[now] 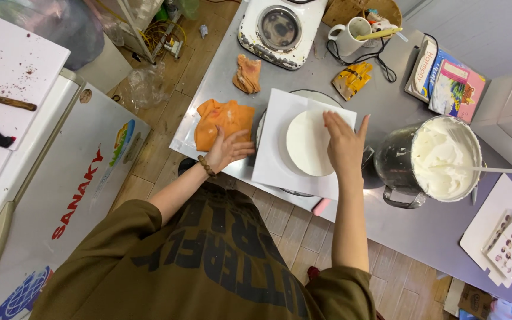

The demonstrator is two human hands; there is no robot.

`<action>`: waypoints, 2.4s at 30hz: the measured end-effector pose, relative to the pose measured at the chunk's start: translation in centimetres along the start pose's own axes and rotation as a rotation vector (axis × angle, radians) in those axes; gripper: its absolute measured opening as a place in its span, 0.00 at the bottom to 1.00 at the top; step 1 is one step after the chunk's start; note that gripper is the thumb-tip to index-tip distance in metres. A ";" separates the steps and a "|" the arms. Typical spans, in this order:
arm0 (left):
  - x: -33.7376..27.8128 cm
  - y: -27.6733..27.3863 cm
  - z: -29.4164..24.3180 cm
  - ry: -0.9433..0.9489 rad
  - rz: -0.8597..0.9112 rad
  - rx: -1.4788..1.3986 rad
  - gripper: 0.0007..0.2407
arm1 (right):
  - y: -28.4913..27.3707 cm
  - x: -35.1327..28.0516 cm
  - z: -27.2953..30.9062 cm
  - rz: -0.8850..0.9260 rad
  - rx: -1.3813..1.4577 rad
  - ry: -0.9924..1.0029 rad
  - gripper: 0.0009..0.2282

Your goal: Frosting a round cake with white cream using a spatula on a turntable.

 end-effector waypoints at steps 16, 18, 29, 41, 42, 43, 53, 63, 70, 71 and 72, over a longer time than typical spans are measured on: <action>-1.5 0.2 1.4 -0.059 0.036 0.092 0.50 | -1.1 0.4 1.5 0.019 -0.006 -0.060 0.20; -1.9 0.9 1.6 -0.077 0.080 0.106 0.50 | 0.1 0.6 1.7 0.003 0.016 -0.069 0.16; -0.9 -0.2 1.7 -0.101 0.075 -0.006 0.49 | -11.7 -13.6 -2.6 -0.134 0.228 0.400 0.13; 2.4 0.9 1.2 -0.092 0.075 0.077 0.53 | -3.3 -20.5 -2.7 -0.475 0.431 0.956 0.14; 2.7 0.8 1.5 -0.095 0.070 0.047 0.53 | -2.9 -20.3 -2.3 -0.446 0.385 0.935 0.14; 4.5 -1.1 5.5 -0.095 0.070 0.050 0.53 | -2.9 -20.3 -2.0 -0.448 0.386 0.936 0.14; -2.0 3.1 6.1 -0.371 0.254 -0.252 0.48 | -2.7 -21.2 1.8 -0.384 0.446 1.005 0.13; -0.6 2.7 -3.5 -0.076 0.245 -0.290 0.48 | -2.1 -20.7 3.1 -0.426 0.423 0.945 0.13; -1.2 2.6 -2.9 -0.081 0.254 -0.215 0.49 | -1.2 -20.2 3.7 -0.430 0.447 0.941 0.13; -1.0 2.2 -2.6 -0.077 0.249 -0.210 0.49 | -1.1 -20.2 3.8 -0.429 0.445 0.941 0.13; -0.8 1.8 -2.4 -0.072 0.244 -0.205 0.49 | -1.1 -20.2 3.9 -0.428 0.444 0.942 0.13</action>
Point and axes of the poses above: each hand's wrist, its own x-axis towards the middle knuckle, its own y-axis out of the palm, z = x × y, the point moved 8 cm from there along x, towards the middle knuckle, and after that the axes turned 12 degrees about -z, right-handed, at the moved point
